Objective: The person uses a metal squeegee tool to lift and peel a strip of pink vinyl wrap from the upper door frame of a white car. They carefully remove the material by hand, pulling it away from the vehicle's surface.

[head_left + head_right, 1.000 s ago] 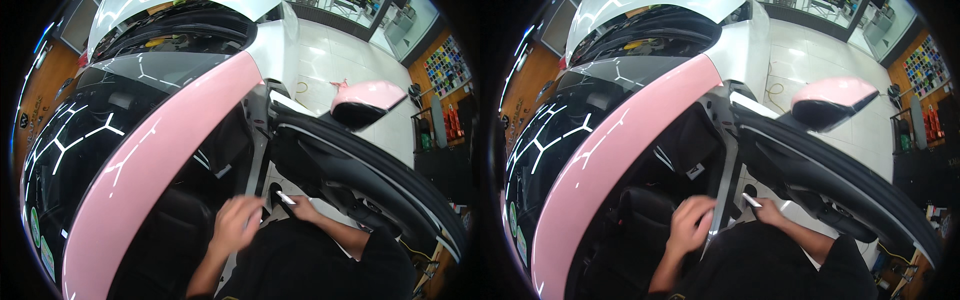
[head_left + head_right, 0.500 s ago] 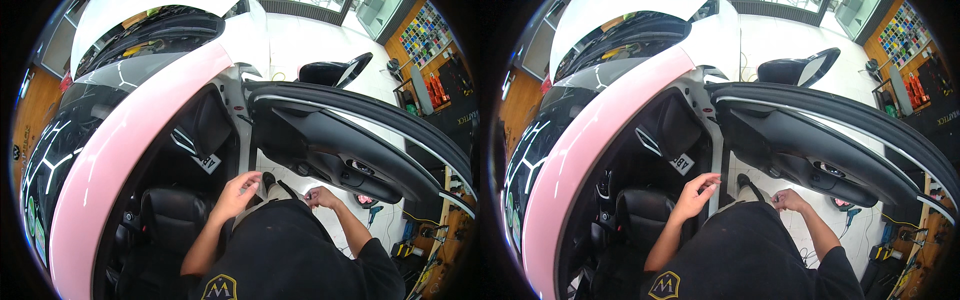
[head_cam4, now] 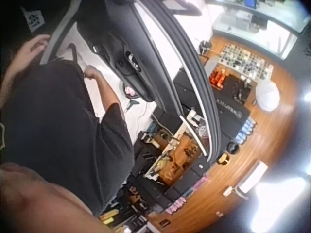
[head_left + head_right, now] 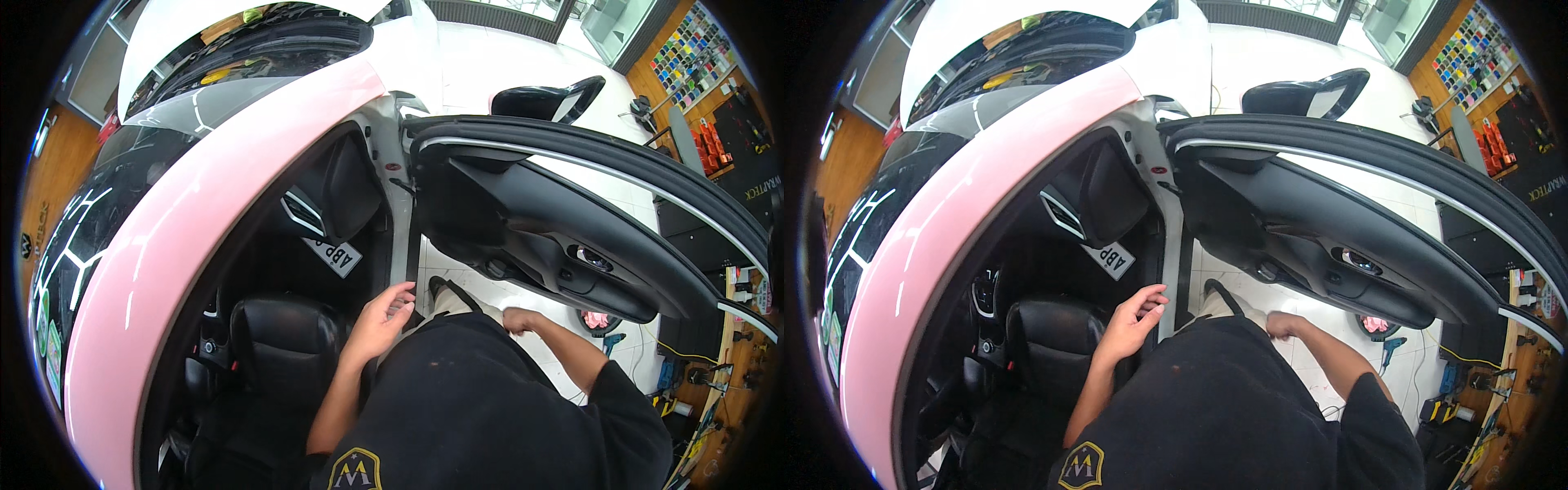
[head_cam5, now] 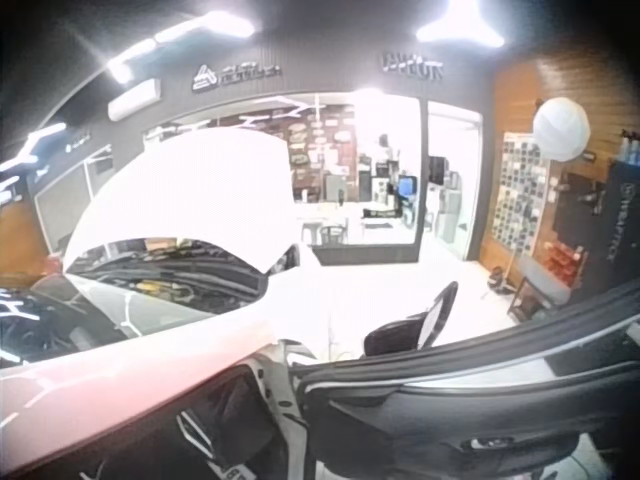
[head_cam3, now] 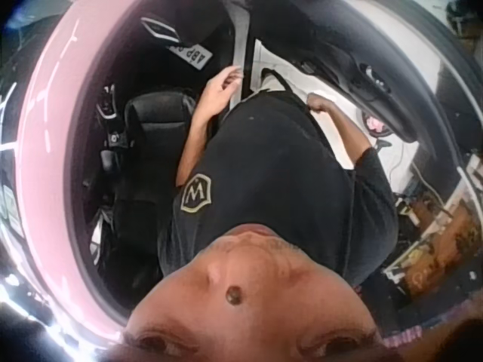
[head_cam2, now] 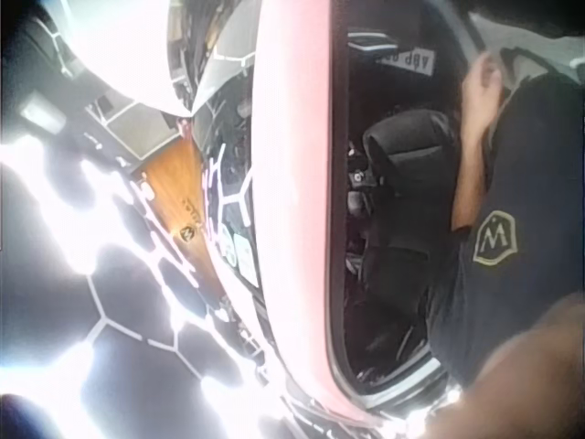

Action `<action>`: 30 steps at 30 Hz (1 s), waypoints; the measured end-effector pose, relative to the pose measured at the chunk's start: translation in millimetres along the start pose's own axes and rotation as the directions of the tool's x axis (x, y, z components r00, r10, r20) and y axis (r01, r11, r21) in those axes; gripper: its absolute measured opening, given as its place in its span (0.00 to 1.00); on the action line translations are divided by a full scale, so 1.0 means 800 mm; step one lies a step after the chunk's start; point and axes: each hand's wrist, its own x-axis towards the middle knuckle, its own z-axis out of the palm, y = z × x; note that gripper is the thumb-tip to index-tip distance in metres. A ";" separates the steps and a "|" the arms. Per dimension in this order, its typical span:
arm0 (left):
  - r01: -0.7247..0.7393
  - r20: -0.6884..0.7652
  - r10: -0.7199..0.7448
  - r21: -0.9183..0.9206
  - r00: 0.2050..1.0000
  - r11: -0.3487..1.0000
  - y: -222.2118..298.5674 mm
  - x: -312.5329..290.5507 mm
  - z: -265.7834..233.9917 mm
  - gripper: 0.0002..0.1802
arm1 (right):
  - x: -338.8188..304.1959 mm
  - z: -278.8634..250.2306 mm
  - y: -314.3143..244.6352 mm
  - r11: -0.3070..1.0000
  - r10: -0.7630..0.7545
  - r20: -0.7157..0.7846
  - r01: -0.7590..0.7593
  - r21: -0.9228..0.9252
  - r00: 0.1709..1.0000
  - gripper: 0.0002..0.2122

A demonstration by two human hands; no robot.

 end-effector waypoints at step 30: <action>0.001 0.050 -0.010 0.173 0.999 0.985 -0.007 0.001 -0.008 0.25 | -0.038 -0.010 0.015 0.902 -0.135 0.026 0.112 0.416 0.991 0.15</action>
